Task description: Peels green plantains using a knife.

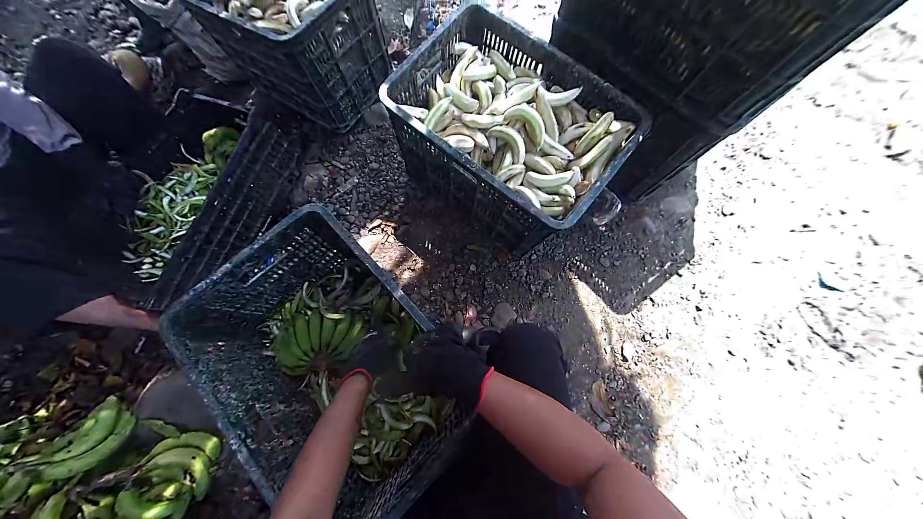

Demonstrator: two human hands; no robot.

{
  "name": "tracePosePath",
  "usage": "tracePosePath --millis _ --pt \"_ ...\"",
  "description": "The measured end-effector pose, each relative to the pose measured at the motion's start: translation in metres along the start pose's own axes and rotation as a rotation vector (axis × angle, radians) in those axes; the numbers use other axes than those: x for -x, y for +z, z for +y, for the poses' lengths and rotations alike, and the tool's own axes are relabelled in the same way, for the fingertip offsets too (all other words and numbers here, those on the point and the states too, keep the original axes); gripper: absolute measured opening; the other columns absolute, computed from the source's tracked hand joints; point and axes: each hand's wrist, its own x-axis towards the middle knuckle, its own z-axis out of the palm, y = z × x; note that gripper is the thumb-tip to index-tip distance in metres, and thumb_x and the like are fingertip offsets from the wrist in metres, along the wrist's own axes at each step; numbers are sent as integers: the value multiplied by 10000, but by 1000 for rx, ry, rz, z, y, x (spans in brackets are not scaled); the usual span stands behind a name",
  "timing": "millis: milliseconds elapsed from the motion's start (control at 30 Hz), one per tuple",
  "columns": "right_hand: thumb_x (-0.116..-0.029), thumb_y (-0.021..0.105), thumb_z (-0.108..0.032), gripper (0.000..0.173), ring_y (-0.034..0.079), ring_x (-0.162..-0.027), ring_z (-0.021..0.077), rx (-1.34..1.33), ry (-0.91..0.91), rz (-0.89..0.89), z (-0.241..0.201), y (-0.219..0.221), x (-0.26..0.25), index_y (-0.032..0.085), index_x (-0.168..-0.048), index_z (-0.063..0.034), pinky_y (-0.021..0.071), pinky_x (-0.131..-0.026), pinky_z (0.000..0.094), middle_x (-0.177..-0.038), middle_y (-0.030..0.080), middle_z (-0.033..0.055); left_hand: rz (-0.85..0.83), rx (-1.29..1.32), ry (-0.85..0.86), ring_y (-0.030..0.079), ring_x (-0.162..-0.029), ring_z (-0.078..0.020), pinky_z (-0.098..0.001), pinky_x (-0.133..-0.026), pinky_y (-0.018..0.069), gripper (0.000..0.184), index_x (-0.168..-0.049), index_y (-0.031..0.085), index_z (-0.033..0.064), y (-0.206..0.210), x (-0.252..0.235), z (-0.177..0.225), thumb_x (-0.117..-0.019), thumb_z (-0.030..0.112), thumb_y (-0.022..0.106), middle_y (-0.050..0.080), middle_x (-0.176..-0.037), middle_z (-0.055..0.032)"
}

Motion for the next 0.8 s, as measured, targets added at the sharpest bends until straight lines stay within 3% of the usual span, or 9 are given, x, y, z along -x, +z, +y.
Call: tracePosePath --millis 200,267,333,367,467,533,600,700,800 --pt "-1006 497 -628 686 630 -1076 427 10 158 -39 -1 -13 2 642 -1090 38 466 -894 642 -1083 651 266 143 161 101 462 -1395 -376 -575 -1156 342 606 -1428 548 63 20 -12 -31 -997 487 587 536 -1454 -212" --pt "-1007 482 -637 693 639 -1050 407 -22 168 13 4 -20 2 656 -1072 31 468 -886 630 -1056 661 248 171 297 94 446 -1399 -390 -582 -1164 322 615 -1437 529 35 12 -3 -38 -991 450 609 517 -1462 -234" --pt "-994 532 -624 653 644 -949 370 -83 193 79 9 -23 -4 681 -1010 12 474 -846 603 -969 667 213 219 442 84 518 -1316 -401 -589 -1115 377 552 -1384 555 -11 5 8 -51 -996 377 619 570 -1372 -264" --pt "-981 536 -644 645 642 -892 361 -72 199 110 12 -22 -9 682 -963 -16 474 -805 601 -911 660 192 269 569 62 578 -1233 -376 -556 -1071 429 479 -1337 584 -33 5 12 -61 -1005 311 618 610 -1297 -265" --pt "-969 505 -690 672 662 -935 403 -72 183 212 16 -22 -13 717 -1042 -56 475 -826 664 -942 691 203 465 1200 4 667 -897 -198 -370 -824 573 414 -1285 584 -16 5 42 -85 -1053 327 569 670 -1074 -155" --pt "-1007 511 -614 594 651 -851 399 -118 135 292 24 -19 -18 691 -1088 -54 476 -754 655 -906 673 211 587 1552 93 628 -882 -150 -329 -795 552 418 -1325 571 43 -3 91 -93 -1088 368 460 656 -1067 -104" --pt "-1035 522 -529 537 633 -802 408 -119 95 340 26 -20 -23 680 -1091 -18 469 -724 656 -875 656 230 698 1850 304 688 -849 -141 -316 -756 596 431 -1298 566 70 1 132 -96 -1107 387 346 699 -1006 -64" --pt "-1054 476 -538 591 645 -863 414 -109 82 305 16 -24 -33 685 -1081 14 470 -797 664 -920 668 247 844 1796 452 679 -956 -120 -311 -842 593 439 -1390 472 50 19 159 -107 -1118 314 251 672 -1096 -42" --pt "-1043 484 -520 494 624 -828 215 -278 -73 224 11 -1 -49 652 -1269 -113 525 -763 481 -975 673 108 891 1430 242 620 -1077 -143 -345 -944 531 440 -1436 506 41 38 139 -135 -1102 301 389 633 -1258 -115"
